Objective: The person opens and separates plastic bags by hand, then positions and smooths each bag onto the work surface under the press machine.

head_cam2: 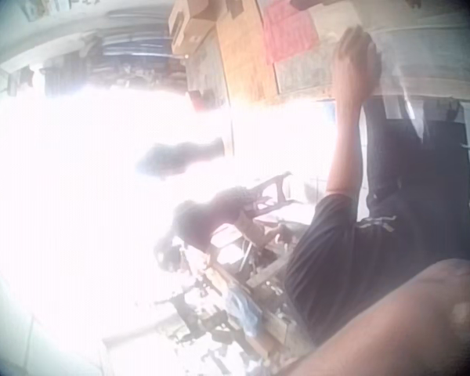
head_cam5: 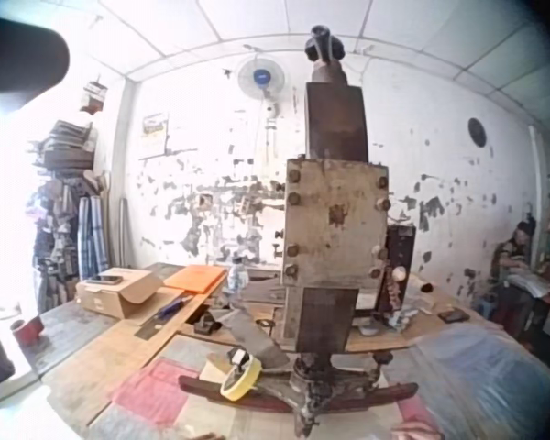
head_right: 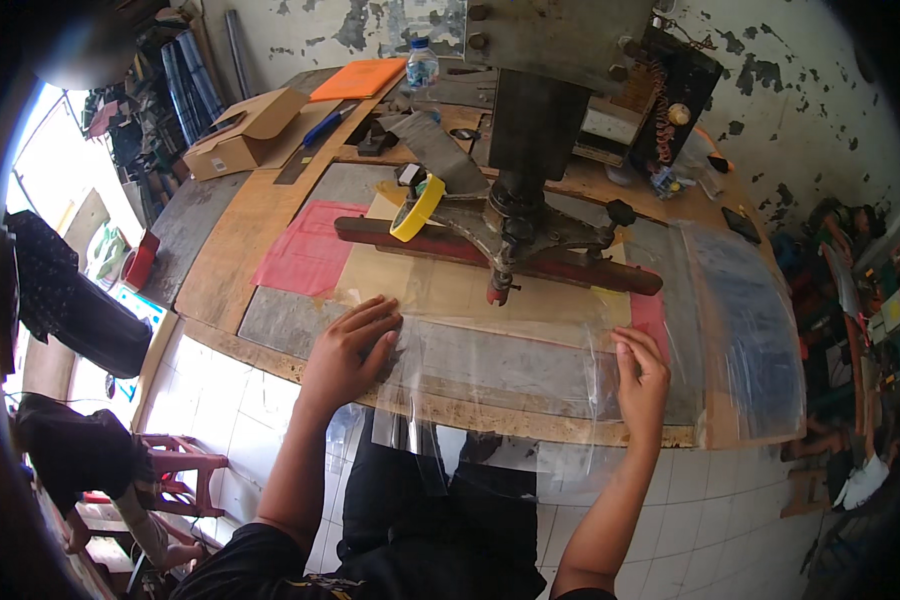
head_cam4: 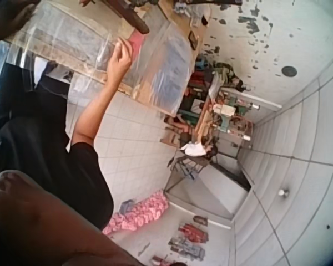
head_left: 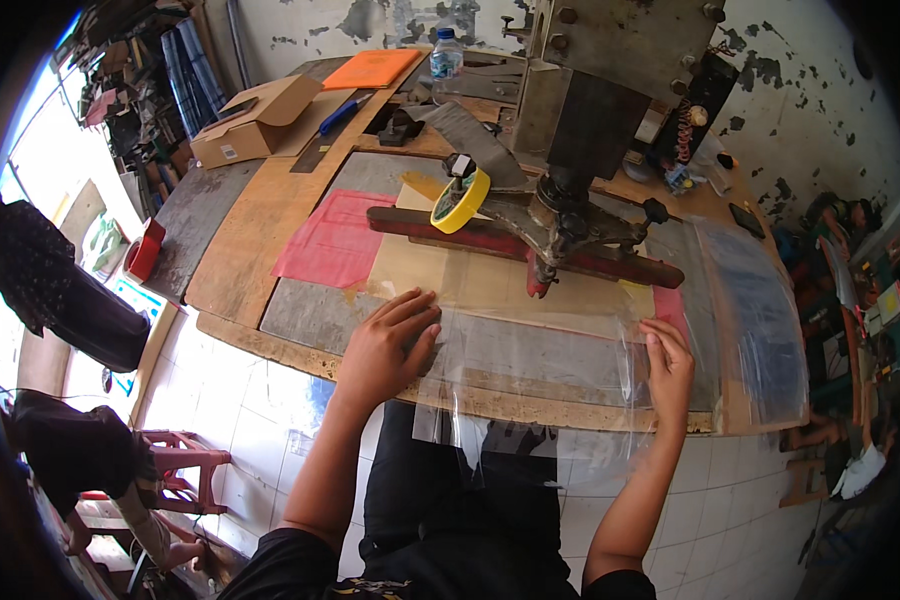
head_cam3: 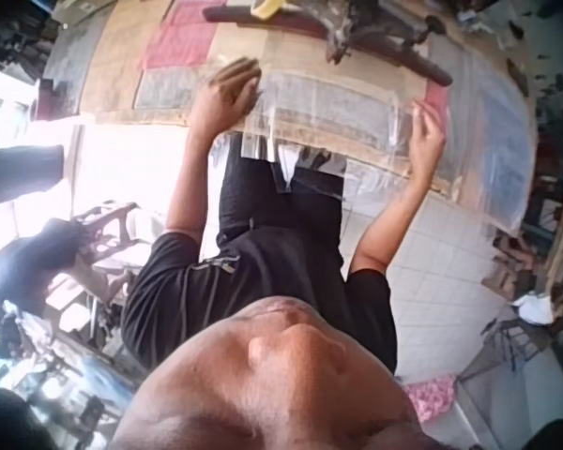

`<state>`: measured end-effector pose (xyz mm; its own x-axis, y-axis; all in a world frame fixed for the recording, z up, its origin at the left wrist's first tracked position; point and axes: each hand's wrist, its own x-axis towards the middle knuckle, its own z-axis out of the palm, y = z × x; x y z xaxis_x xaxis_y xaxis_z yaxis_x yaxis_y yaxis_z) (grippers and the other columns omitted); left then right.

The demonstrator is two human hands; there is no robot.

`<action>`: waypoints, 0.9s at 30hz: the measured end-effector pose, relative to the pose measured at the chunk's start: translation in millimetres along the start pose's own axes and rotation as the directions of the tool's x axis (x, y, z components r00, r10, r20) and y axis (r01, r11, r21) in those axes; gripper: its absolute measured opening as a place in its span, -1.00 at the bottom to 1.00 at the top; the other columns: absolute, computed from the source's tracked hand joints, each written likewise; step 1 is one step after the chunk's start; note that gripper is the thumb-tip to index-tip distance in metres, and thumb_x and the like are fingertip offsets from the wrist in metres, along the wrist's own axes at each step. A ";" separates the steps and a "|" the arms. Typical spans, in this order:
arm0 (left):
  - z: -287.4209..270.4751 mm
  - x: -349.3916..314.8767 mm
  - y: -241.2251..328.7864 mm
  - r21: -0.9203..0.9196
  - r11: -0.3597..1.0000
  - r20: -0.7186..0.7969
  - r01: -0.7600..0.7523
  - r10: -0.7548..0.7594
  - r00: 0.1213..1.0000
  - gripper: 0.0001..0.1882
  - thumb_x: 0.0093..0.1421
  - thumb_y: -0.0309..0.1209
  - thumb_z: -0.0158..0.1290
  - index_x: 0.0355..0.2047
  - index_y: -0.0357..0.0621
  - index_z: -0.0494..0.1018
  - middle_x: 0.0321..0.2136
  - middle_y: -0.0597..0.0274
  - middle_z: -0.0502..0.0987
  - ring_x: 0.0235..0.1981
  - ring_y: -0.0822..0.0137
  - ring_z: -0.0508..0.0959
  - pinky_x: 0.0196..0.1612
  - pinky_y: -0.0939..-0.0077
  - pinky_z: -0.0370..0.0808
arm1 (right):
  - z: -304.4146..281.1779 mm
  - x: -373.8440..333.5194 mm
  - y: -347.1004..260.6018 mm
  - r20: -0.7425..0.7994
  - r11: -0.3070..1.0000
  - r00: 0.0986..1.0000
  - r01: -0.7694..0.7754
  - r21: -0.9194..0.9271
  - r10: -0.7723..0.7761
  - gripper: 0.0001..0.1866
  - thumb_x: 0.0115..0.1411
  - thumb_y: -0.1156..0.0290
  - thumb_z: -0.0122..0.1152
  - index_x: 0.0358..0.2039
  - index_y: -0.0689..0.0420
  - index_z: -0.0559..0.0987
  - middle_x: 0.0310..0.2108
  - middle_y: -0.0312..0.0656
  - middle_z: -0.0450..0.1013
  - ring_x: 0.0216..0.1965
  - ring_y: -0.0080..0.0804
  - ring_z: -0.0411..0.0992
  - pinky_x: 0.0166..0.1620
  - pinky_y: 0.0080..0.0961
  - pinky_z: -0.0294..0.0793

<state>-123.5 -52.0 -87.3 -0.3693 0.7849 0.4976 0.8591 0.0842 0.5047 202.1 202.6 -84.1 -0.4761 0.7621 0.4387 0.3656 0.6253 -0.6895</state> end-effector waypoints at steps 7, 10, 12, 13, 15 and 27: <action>-0.1 -0.7 0.5 -0.005 1.000 -0.046 0.002 -0.002 0.999 -0.76 0.32 -0.35 0.23 -0.09 -0.21 0.70 0.03 0.05 0.69 0.19 0.03 0.61 0.23 0.17 0.55 | 0.5 0.2 -2.2 -0.004 1.000 1.000 0.006 0.005 -0.006 -0.76 0.46 0.42 0.16 -0.10 0.31 0.71 -0.06 -0.11 0.63 0.01 -0.24 0.58 0.12 -0.39 0.50; -0.6 -0.6 0.2 -0.003 1.000 -0.048 -0.009 0.009 0.999 -0.76 0.32 -0.34 0.24 -0.10 -0.22 0.70 0.03 0.04 0.69 0.18 0.03 0.62 0.23 0.17 0.56 | 0.3 0.2 -0.3 -0.004 1.000 1.000 0.009 -0.003 -0.009 -0.76 0.46 0.43 0.16 -0.10 0.31 0.71 -0.07 -0.11 0.63 0.01 -0.25 0.58 0.12 -0.40 0.50; -1.2 -0.1 1.1 0.000 1.000 -0.044 -0.010 0.010 0.999 -0.76 0.32 -0.34 0.24 -0.10 -0.22 0.70 0.02 0.04 0.69 0.19 0.03 0.62 0.23 0.18 0.56 | -0.3 0.2 -0.4 -0.007 1.000 1.000 0.008 -0.005 -0.008 -0.76 0.46 0.42 0.16 -0.11 0.31 0.71 -0.07 -0.10 0.63 0.00 -0.25 0.58 0.12 -0.40 0.50; -1.0 -0.2 0.8 0.001 1.000 -0.044 -0.009 0.009 0.999 -0.76 0.32 -0.34 0.24 -0.10 -0.22 0.70 0.02 0.04 0.69 0.19 0.03 0.62 0.23 0.18 0.56 | -0.1 0.3 -1.4 -0.006 1.000 1.000 0.008 -0.004 -0.008 -0.76 0.46 0.42 0.16 -0.11 0.31 0.71 -0.07 -0.10 0.63 0.00 -0.25 0.58 0.12 -0.40 0.50; -0.7 -0.6 -0.2 0.001 1.000 -0.045 -0.012 0.012 0.999 -0.75 0.32 -0.33 0.24 -0.10 -0.22 0.70 0.02 0.05 0.70 0.18 0.04 0.62 0.22 0.18 0.56 | 0.6 0.4 -3.6 -0.009 1.000 1.000 -0.003 0.007 0.003 -0.76 0.46 0.41 0.17 -0.12 0.32 0.71 -0.07 -0.11 0.63 0.00 -0.26 0.58 0.11 -0.40 0.50; 0.8 -0.1 -1.0 0.004 1.000 -0.055 -0.012 0.012 0.998 -0.76 0.32 -0.33 0.24 -0.12 -0.22 0.70 0.01 0.07 0.70 0.17 0.05 0.63 0.20 0.18 0.57 | 0.3 0.0 -5.4 -0.006 1.000 1.000 -0.027 0.004 0.027 -0.74 0.47 0.39 0.17 -0.13 0.33 0.71 -0.08 -0.12 0.64 -0.02 -0.28 0.59 0.08 -0.41 0.52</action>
<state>-124.0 -51.7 -88.4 -0.3775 0.7511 0.5416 0.8650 0.0773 0.4957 199.9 199.2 -80.5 -0.4617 0.7794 0.4235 0.3747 0.6041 -0.7033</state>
